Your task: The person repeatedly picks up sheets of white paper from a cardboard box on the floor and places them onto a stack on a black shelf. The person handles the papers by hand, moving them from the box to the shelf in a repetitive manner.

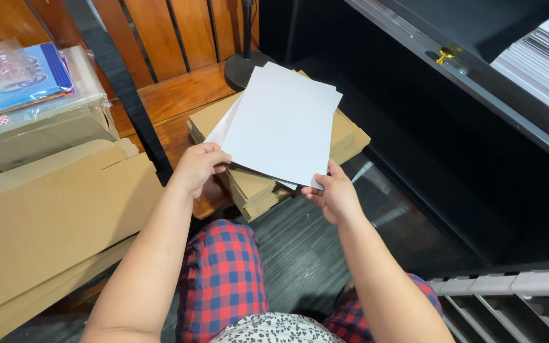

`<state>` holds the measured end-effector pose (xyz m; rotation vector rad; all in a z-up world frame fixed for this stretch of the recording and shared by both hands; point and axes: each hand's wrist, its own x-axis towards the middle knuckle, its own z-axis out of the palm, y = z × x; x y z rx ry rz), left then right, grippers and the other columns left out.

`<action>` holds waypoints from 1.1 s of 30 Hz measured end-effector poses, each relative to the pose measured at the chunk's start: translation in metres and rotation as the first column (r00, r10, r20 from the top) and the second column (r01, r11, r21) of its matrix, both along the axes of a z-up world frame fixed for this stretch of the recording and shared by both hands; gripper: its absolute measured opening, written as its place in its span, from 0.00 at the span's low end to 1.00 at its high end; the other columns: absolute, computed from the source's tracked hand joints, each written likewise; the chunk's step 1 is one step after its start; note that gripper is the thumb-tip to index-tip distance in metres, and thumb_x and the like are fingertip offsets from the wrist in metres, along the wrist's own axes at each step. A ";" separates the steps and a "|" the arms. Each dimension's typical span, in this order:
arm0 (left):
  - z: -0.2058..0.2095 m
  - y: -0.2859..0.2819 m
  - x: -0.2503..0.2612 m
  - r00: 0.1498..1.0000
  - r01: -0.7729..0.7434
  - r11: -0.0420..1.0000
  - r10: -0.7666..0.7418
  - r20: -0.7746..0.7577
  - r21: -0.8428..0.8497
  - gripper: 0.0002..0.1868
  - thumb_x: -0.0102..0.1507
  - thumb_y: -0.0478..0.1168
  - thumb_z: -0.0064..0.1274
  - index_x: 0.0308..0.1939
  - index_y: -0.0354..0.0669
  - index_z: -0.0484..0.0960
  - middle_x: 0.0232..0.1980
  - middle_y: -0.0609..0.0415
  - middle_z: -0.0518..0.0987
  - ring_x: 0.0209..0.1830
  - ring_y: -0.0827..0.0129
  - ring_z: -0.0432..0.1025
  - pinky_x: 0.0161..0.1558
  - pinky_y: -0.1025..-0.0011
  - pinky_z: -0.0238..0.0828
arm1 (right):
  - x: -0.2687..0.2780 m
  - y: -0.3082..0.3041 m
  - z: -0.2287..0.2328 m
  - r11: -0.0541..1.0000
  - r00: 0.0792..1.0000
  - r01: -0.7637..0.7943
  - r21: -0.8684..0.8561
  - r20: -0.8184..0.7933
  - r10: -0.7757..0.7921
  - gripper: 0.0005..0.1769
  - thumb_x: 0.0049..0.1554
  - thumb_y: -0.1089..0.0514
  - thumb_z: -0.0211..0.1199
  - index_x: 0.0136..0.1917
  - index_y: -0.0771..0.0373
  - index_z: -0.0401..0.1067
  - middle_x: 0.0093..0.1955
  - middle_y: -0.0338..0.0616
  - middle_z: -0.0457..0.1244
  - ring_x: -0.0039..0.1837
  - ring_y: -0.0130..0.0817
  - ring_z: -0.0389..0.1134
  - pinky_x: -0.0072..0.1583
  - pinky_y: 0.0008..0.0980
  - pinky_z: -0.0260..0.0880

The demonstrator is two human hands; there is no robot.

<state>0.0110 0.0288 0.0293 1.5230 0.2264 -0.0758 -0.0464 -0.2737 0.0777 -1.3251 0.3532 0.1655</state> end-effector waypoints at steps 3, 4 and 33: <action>-0.010 -0.004 0.000 0.999 0.040 0.999 -0.040 -0.004 0.037 0.07 0.54 0.36 0.63 0.25 0.41 0.80 0.36 0.54 0.83 0.38 0.75 0.76 0.43 0.79 0.75 | -0.004 -0.008 0.008 0.999 1.000 -0.008 0.047 0.003 0.008 0.37 0.64 0.69 0.50 0.84 0.61 0.46 0.41 0.61 0.67 0.37 0.44 0.75 0.39 0.32 0.82; 0.000 -0.005 -0.005 0.999 0.042 0.998 -0.042 -0.002 0.038 0.07 0.54 0.36 0.63 0.25 0.41 0.80 0.36 0.54 0.83 0.38 0.75 0.76 0.43 0.79 0.75 | -0.003 -0.009 0.007 0.999 1.000 -0.006 0.048 0.006 0.006 0.37 0.64 0.69 0.50 0.84 0.61 0.46 0.41 0.61 0.67 0.37 0.44 0.75 0.39 0.32 0.82; 0.053 -0.040 -0.039 0.997 -0.072 0.952 0.071 -0.014 -0.298 0.30 0.66 0.29 0.51 0.74 0.43 0.71 0.41 0.44 0.76 0.41 0.59 0.81 0.47 0.64 0.86 | -0.007 -0.012 0.007 0.997 0.994 0.071 0.016 0.087 -0.072 0.34 0.64 0.72 0.50 0.82 0.68 0.50 0.48 0.66 0.66 0.44 0.54 0.76 0.45 0.35 0.83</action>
